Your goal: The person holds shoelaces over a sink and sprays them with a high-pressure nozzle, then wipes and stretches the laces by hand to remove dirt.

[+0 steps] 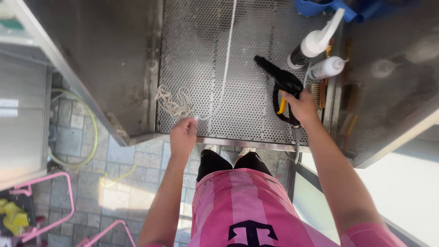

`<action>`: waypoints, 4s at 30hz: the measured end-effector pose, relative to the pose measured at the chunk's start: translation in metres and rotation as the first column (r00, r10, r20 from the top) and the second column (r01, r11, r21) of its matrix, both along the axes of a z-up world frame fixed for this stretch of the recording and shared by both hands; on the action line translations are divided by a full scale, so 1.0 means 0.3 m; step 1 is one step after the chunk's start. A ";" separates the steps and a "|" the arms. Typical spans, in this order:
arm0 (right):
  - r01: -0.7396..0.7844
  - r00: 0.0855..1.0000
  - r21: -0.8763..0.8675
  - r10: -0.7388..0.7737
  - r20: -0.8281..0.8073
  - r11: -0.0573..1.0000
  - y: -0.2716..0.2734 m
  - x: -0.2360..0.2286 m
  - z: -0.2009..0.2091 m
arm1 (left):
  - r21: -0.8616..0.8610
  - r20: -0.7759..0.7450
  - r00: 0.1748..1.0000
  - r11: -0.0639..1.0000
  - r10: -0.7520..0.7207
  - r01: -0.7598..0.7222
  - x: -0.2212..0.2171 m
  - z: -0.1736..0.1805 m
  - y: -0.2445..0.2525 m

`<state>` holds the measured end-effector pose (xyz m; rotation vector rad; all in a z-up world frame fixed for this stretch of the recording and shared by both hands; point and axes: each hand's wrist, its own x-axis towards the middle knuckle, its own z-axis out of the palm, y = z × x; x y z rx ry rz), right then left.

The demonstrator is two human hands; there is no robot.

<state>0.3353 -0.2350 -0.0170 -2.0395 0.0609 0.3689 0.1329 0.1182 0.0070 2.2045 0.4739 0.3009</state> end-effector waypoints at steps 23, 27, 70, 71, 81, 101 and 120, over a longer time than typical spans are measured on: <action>0.618 0.773 -0.401 -0.430 0.466 0.676 0.182 -0.613 0.021 | 0.361 -0.119 0.938 0.866 -0.325 0.346 1.673 -0.423 0.437; 0.629 0.771 -0.405 -0.464 0.436 0.664 0.211 -0.697 -0.004 | 0.417 -0.128 0.941 0.844 -0.314 0.338 1.668 -0.409 0.409; 0.349 0.921 0.380 -0.388 0.029 0.857 0.339 -0.465 0.082 | -0.157 0.105 0.870 0.855 -0.482 0.494 1.080 0.017 -0.086; 0.371 0.914 0.336 -0.404 0.030 0.865 0.328 -0.482 0.102 | -0.168 0.115 0.911 0.896 -0.395 0.410 1.181 -0.068 -0.060; 0.471 0.862 0.211 -0.498 0.098 0.857 0.315 -0.558 0.201 | 0.392 0.059 0.918 0.855 -0.393 0.340 1.410 -0.431 -0.009; 0.221 0.965 0.938 -0.201 -0.170 0.268 0.529 -0.438 0.432 | -0.052 0.038 0.198 0.196 -0.980 0.979 0.709 0.652 -0.166; 0.166 0.739 0.965 -0.673 0.015 0.203 0.309 -0.570 0.938 | -0.603 0.160 -0.055 -0.142 -0.986 0.785 0.596 0.056 -0.290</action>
